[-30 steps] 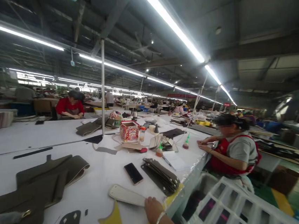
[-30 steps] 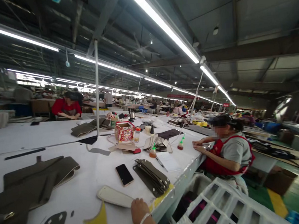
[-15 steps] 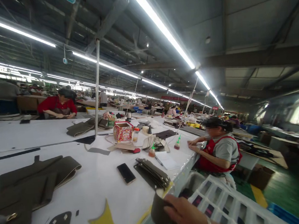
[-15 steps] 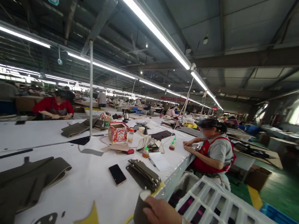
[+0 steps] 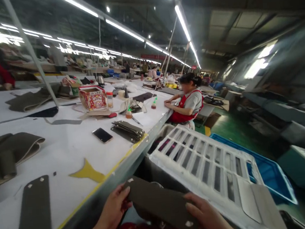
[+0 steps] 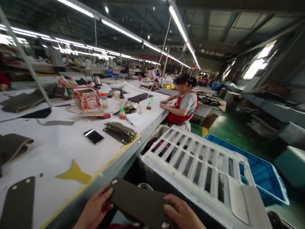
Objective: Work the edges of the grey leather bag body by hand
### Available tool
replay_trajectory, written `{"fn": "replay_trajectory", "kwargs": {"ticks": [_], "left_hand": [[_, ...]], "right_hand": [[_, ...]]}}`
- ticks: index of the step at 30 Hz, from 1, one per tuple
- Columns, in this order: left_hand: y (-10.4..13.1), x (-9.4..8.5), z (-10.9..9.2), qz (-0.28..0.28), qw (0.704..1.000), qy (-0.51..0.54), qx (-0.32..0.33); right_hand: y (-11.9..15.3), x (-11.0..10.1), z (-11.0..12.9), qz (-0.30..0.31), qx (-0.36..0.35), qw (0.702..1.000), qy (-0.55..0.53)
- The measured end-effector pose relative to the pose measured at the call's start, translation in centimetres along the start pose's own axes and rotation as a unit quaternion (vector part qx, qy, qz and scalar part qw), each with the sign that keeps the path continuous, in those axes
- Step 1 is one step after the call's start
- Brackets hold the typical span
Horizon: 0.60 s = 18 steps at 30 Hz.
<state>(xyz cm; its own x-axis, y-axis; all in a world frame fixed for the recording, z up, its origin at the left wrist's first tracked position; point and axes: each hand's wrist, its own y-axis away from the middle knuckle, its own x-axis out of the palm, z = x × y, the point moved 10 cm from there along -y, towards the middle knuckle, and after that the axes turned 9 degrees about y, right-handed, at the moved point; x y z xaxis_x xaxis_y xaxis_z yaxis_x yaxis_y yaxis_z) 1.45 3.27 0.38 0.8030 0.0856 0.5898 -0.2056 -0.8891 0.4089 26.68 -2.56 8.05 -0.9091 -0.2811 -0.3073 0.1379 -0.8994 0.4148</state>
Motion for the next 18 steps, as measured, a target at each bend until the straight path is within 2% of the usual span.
{"fn": "replay_trajectory", "kwargs": {"ticks": [3,7,10,14,16,18], "left_hand": [[0.7,-0.9,1.4,-0.043,0.998,-0.033,-0.022],[1.4,-2.0,2.6,-0.089,0.994,-0.044,-0.045],[1.1,-2.0,2.3,-0.094,0.977,-0.188,-0.044],[-0.1,-1.9,2.2,-0.094,0.905,-0.408,-0.069],[-0.9,-1.9,2.7,-0.084,0.878,-0.462,-0.089],[-1.6,-2.3,3.0,-0.088,0.866,-0.484,-0.091]], "right_hand": [[0.9,0.5,-3.7,0.001,0.003,0.989,-0.148],[1.8,0.3,-7.8,-0.020,0.036,0.974,-0.225],[2.4,-1.2,-9.6,-0.075,0.074,0.978,-0.181],[2.6,-4.6,-10.0,-0.167,0.091,0.981,-0.049],[2.2,-6.1,-10.2,-0.196,0.097,0.976,-0.017],[1.7,-7.0,-10.7,-0.209,0.106,0.972,-0.002]]}}
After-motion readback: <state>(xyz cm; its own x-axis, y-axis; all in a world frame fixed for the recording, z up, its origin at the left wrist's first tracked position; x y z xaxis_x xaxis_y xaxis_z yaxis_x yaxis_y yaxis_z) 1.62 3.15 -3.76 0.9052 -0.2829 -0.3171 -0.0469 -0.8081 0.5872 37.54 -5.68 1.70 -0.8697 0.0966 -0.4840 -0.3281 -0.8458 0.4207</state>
